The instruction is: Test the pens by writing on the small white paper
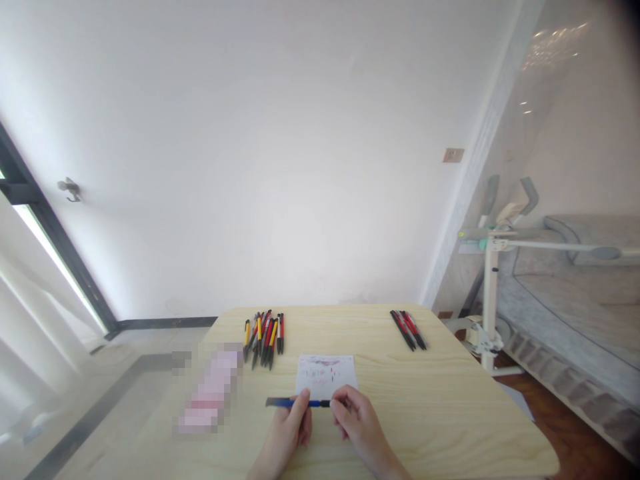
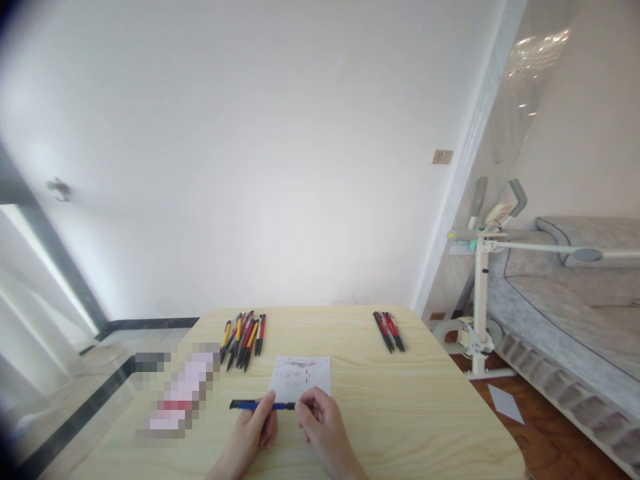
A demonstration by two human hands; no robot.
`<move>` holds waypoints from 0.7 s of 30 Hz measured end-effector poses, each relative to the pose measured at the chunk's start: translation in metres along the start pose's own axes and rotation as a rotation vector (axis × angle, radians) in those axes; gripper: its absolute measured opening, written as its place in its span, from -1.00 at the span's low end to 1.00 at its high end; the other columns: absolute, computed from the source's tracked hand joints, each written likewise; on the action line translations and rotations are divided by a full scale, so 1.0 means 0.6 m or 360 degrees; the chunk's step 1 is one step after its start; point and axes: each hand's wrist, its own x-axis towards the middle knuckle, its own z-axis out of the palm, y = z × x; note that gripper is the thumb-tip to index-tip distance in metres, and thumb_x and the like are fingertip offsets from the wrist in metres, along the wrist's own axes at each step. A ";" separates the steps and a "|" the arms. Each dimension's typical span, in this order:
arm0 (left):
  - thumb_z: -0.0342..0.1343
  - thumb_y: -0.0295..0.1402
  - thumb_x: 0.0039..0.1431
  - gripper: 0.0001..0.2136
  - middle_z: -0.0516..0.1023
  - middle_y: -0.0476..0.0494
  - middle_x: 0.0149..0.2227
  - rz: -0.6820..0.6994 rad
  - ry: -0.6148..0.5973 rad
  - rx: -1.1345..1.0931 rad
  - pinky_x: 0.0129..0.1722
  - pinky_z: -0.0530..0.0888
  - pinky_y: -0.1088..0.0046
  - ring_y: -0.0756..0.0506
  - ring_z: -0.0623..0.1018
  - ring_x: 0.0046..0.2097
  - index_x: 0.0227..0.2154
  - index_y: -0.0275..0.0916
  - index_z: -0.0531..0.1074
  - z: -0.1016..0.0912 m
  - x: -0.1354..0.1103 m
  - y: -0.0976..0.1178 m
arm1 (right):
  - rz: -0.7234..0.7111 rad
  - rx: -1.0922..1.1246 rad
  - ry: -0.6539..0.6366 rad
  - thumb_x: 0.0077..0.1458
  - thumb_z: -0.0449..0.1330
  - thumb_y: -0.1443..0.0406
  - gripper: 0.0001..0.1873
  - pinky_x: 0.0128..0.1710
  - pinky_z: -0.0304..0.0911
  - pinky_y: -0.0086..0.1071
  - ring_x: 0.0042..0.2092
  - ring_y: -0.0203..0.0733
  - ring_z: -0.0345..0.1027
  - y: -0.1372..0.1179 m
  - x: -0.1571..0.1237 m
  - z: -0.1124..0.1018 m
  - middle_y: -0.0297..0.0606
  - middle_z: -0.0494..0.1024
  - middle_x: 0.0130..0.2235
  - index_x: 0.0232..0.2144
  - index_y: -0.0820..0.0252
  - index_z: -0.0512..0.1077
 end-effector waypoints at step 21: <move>-0.20 0.08 0.05 -0.43 0.09 0.06 -0.87 -0.0012 0.0034 -0.0028 -0.64 0.18 0.49 0.04 0.20 -0.73 -0.90 -0.17 0.11 0.003 -0.004 0.010 | -0.0024 0.0089 0.0028 -0.03 0.12 0.08 -0.71 -0.72 0.01 -0.59 -0.63 -0.45 0.06 0.009 0.002 0.003 -0.47 0.25 -0.59 -0.46 0.19 0.25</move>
